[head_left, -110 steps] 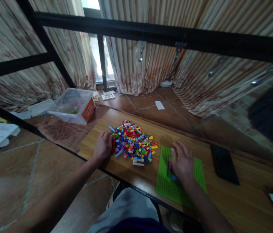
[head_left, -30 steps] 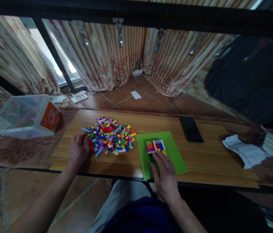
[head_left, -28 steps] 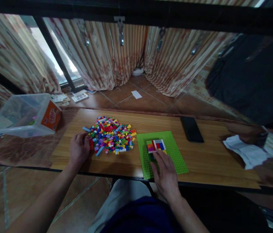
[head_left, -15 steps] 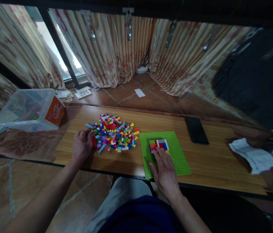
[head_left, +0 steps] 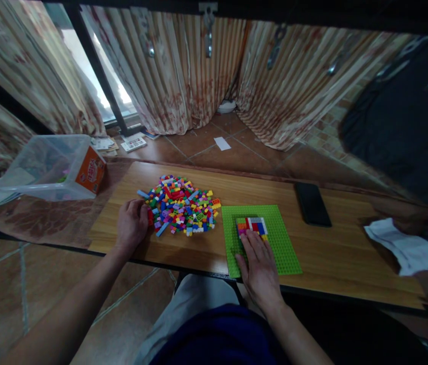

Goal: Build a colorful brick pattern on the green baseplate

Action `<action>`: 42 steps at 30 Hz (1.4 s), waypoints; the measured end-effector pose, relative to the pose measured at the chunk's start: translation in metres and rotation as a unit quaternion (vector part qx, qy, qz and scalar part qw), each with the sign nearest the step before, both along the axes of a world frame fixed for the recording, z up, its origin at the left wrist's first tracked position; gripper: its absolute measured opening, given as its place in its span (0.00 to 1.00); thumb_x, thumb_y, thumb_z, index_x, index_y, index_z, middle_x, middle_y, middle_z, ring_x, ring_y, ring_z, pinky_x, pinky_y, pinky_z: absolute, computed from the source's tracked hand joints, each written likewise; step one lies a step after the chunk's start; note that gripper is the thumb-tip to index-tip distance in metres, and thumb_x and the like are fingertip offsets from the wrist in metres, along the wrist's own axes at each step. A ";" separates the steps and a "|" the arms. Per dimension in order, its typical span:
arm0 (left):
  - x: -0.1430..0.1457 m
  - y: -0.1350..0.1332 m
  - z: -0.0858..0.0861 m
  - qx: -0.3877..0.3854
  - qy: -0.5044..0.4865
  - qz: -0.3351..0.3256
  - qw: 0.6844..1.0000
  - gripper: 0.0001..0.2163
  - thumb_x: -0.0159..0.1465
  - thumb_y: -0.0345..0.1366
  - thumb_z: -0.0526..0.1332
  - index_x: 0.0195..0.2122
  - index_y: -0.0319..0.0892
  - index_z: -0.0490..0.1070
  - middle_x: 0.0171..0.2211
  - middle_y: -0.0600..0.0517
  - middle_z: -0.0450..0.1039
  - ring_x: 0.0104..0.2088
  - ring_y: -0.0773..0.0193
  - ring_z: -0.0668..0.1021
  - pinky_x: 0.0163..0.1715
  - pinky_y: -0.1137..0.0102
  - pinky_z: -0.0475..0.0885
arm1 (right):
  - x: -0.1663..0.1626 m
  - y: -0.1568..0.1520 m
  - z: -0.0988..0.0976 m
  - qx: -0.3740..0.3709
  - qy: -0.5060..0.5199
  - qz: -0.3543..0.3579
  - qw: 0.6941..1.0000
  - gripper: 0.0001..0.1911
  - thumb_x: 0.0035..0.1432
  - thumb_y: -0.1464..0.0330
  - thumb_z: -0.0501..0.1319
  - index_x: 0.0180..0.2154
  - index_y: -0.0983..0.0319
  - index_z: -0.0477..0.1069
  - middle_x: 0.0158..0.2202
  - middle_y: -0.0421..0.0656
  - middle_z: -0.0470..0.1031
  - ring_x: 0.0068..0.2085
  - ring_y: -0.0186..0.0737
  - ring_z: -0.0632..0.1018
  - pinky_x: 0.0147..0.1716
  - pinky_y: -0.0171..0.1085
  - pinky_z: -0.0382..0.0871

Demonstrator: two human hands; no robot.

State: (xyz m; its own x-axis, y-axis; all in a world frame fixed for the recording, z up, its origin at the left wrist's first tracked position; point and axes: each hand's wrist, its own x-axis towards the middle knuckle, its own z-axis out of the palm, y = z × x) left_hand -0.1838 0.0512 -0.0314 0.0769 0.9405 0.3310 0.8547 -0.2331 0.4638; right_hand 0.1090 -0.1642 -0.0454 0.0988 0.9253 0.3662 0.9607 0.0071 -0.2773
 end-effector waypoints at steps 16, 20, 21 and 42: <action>-0.002 0.000 -0.004 0.013 0.011 -0.003 1.000 0.15 0.64 0.42 0.49 0.40 0.40 0.71 0.42 0.41 0.74 0.47 0.51 0.74 0.50 0.59 0.68 | -0.001 0.011 0.003 -0.024 -0.013 -0.007 1.000 0.30 0.67 0.60 0.50 0.66 0.60 0.50 0.66 0.48 0.57 0.66 0.48 0.59 0.62 0.54 0.52; -0.002 0.000 -0.003 0.006 0.014 -0.003 1.000 0.14 0.64 0.41 0.49 0.40 0.40 0.71 0.42 0.42 0.74 0.47 0.51 0.74 0.49 0.60 0.69 | -0.003 0.015 0.003 -0.035 -0.011 -0.020 0.999 0.30 0.67 0.60 0.49 0.66 0.62 0.51 0.66 0.49 0.57 0.66 0.47 0.57 0.62 0.52 0.51; -0.002 0.000 -0.002 0.004 0.016 -0.003 1.000 0.14 0.64 0.41 0.49 0.40 0.40 0.71 0.42 0.42 0.74 0.47 0.51 0.74 0.49 0.60 0.68 | -0.003 0.016 0.003 -0.039 -0.010 -0.023 0.999 0.29 0.67 0.60 0.49 0.66 0.63 0.51 0.66 0.49 0.56 0.66 0.47 0.56 0.63 0.52 0.50; -0.001 -0.001 0.000 -0.003 0.010 0.000 1.000 0.15 0.65 0.43 0.49 0.41 0.40 0.71 0.43 0.43 0.73 0.48 0.52 0.73 0.51 0.60 0.67 | -0.002 0.023 0.002 -0.051 -0.016 -0.030 0.998 0.30 0.66 0.59 0.49 0.65 0.63 0.52 0.67 0.49 0.54 0.68 0.47 0.53 0.64 0.54 0.45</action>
State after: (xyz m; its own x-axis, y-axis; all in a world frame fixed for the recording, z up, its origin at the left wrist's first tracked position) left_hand -0.1844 0.0502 -0.0312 0.0842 0.9425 0.3235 0.8637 -0.2310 0.4480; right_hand 0.1066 -0.1408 -0.0430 0.1441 0.9506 0.2750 0.9670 -0.0762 -0.2430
